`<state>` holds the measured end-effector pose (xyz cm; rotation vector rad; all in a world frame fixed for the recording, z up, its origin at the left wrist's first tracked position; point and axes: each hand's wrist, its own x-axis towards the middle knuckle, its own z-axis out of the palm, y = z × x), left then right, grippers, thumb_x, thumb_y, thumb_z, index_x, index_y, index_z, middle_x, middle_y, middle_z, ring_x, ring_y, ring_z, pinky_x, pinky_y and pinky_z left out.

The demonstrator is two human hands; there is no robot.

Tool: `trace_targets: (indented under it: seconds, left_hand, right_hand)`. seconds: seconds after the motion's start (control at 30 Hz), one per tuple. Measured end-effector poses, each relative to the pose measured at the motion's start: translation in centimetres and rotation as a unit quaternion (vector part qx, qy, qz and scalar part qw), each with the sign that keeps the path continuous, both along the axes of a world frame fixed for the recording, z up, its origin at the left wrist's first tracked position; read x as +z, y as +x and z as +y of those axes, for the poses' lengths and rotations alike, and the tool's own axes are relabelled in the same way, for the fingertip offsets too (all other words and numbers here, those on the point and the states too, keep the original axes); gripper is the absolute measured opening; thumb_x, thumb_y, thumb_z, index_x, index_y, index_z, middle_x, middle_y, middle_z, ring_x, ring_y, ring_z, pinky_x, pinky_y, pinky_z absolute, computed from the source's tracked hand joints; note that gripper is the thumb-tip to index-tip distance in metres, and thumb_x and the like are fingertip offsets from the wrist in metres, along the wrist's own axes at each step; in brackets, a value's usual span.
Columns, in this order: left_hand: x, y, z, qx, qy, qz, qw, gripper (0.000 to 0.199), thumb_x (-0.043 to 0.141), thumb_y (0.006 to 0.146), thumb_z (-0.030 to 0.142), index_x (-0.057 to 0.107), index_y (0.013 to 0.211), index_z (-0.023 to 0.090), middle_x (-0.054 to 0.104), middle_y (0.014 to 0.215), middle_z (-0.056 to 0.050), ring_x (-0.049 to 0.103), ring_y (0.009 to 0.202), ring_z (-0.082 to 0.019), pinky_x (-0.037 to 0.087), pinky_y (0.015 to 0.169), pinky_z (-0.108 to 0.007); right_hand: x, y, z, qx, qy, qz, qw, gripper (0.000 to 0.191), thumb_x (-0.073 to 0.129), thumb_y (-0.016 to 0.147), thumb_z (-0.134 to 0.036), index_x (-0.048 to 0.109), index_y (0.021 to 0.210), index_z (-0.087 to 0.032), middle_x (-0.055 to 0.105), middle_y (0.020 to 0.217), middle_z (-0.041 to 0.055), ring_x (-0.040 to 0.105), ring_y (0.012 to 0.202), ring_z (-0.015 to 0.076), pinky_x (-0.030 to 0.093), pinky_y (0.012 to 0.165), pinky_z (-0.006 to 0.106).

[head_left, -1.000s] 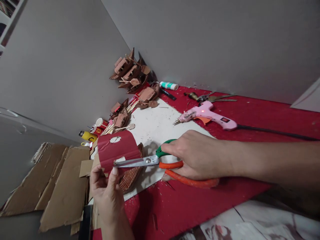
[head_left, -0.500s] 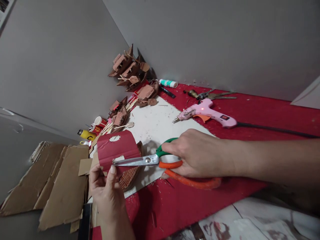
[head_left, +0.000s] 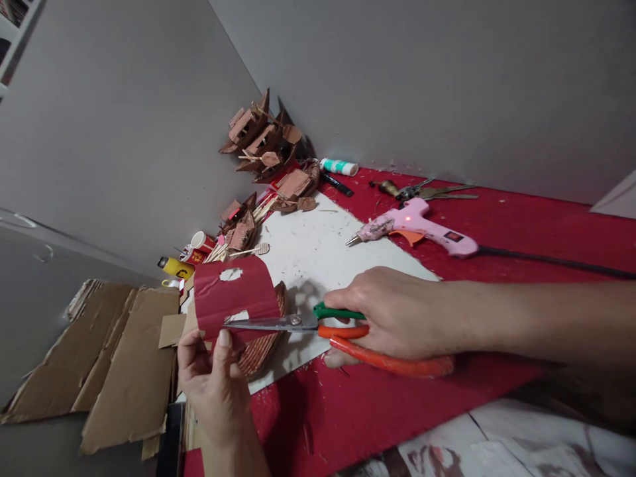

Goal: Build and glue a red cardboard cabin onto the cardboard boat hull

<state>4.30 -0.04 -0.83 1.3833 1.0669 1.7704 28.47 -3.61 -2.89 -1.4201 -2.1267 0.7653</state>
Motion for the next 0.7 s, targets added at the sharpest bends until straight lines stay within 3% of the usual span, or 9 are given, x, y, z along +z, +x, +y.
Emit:
trace_targets:
  seconds: [0.2, 0.4, 0.5, 0.6, 0.7]
  left_hand:
    - [0.0, 0.0, 0.1, -0.002, -0.015, -0.001, 1.0, 0.031, 0.082, 0.066, 0.019, 0.063, 0.09, 0.022, 0.06, 0.089, 0.005, 0.063, 0.074, -0.009, 0.053, 0.065, -0.02]
    - [0.2, -0.2, 0.2, 0.006, -0.017, -0.001, 1.0, 0.032, 0.083, 0.065, 0.019, 0.061, 0.089, 0.022, 0.057, 0.072, 0.008, 0.06, 0.063, -0.006, 0.051, 0.063, -0.018]
    - [0.6, -0.7, 0.7, 0.003, -0.009, -0.017, 1.0, 0.03, 0.082, 0.066, 0.019, 0.06, 0.087, 0.021, 0.063, 0.076, 0.006, 0.064, 0.069, -0.008, 0.054, 0.069, -0.02]
    - [0.9, -1.2, 1.1, -0.005, -0.01, -0.03, 0.999, 0.028, 0.081, 0.068, 0.019, 0.06, 0.086, 0.021, 0.068, 0.085, 0.005, 0.067, 0.077, -0.009, 0.055, 0.074, -0.022]
    - [1.0, -1.4, 1.4, -0.021, -0.009, -0.059, 0.998, 0.027, 0.081, 0.067, 0.016, 0.06, 0.084, 0.02, 0.069, 0.084, 0.005, 0.067, 0.077, -0.007, 0.054, 0.076, -0.019]
  right_hand:
    - [-0.4, -0.1, 0.1, -0.01, 0.026, -0.012, 1.0, 0.042, 0.056, 0.08, -0.062, 0.06, 0.071, -0.021, 0.06, 0.058, 0.002, 0.053, 0.053, 0.0172, 0.032, 0.053, 0.026]
    - [0.5, 0.3, 0.1, 0.029, -0.082, 0.07, 0.994, 0.045, 0.061, 0.076, -0.064, 0.058, 0.066, -0.02, 0.054, 0.056, -0.0019, 0.045, 0.051, 0.0123, 0.033, 0.05, 0.023]
    - [1.2, 0.7, 0.0, 0.078, -0.133, 0.092, 0.984, 0.044, 0.061, 0.076, -0.062, 0.06, 0.067, -0.019, 0.052, 0.056, -0.0037, 0.043, 0.051, 0.0109, 0.033, 0.049, 0.022]
    - [1.4, 1.0, 0.0, 0.104, -0.112, 0.03, 0.988, 0.042, 0.064, 0.073, -0.061, 0.065, 0.069, -0.019, 0.053, 0.054, -0.0033, 0.044, 0.049, 0.0114, 0.031, 0.048, 0.023]
    - [1.0, 0.9, 0.1, 0.102, -0.024, -0.106, 0.989, 0.033, 0.065, 0.072, -0.052, 0.069, 0.07, -0.019, 0.061, 0.055, 0.0015, 0.049, 0.048, 0.0149, 0.026, 0.047, 0.026]
